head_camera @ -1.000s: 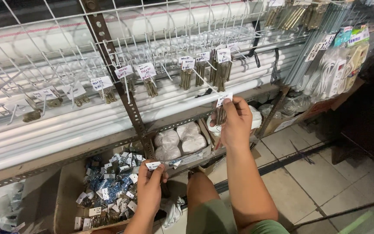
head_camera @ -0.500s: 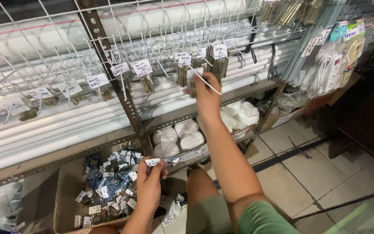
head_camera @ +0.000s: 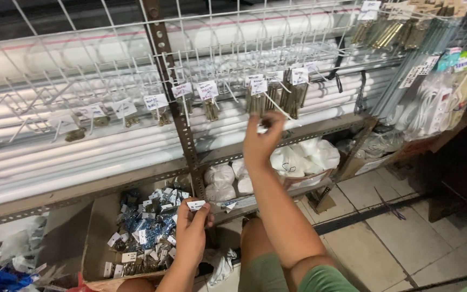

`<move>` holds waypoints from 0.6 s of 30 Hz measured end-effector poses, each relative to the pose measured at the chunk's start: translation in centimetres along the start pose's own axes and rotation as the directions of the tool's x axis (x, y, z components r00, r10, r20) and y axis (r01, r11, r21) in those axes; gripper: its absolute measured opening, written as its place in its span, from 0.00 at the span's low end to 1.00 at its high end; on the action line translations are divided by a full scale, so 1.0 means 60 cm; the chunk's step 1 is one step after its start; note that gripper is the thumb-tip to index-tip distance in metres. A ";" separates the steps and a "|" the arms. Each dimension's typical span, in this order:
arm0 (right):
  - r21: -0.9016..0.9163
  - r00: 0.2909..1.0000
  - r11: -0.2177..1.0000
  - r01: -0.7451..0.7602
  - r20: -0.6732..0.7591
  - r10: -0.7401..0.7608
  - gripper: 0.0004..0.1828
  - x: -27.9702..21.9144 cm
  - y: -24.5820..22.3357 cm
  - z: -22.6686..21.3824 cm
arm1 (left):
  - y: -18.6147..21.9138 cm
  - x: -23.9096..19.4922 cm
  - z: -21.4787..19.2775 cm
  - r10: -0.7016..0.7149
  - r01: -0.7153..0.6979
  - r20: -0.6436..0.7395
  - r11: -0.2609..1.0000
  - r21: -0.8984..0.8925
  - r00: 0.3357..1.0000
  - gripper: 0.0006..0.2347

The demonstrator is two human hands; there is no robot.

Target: The person sits on a low stool and organizes small hardware items, such as screws and bolts, from a cardboard box. They pick up the items, which are packaged in small plastic bags with labels, and hang them on a wire display rack using white plastic ties.

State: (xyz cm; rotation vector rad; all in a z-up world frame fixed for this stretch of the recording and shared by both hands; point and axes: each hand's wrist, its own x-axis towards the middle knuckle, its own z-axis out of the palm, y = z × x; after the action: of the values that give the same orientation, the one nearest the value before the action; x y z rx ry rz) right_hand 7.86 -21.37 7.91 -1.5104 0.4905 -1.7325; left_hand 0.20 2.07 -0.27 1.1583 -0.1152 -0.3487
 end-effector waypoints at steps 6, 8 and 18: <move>0.058 0.935 0.983 0.174 0.304 -0.183 0.19 -0.018 -0.105 0.028 | 0.017 -0.009 0.001 0.007 -0.008 0.005 0.997 0.073 1.000 0.06; -0.101 0.895 0.994 0.050 0.446 0.000 0.30 -0.013 -0.121 0.038 | 0.018 -0.013 -0.001 0.021 -0.022 0.012 0.997 0.076 1.000 0.06; 0.068 0.905 0.996 -0.050 0.426 0.016 0.25 -0.016 -0.107 0.066 | 0.023 -0.018 -0.014 0.016 -0.016 -0.013 0.999 0.048 1.000 0.05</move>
State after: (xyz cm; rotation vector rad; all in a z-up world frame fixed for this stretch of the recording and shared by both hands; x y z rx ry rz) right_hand 9.72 -15.85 12.77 -1.7492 0.2169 -1.3219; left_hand -0.32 3.68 0.76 1.2058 -0.1215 -0.3255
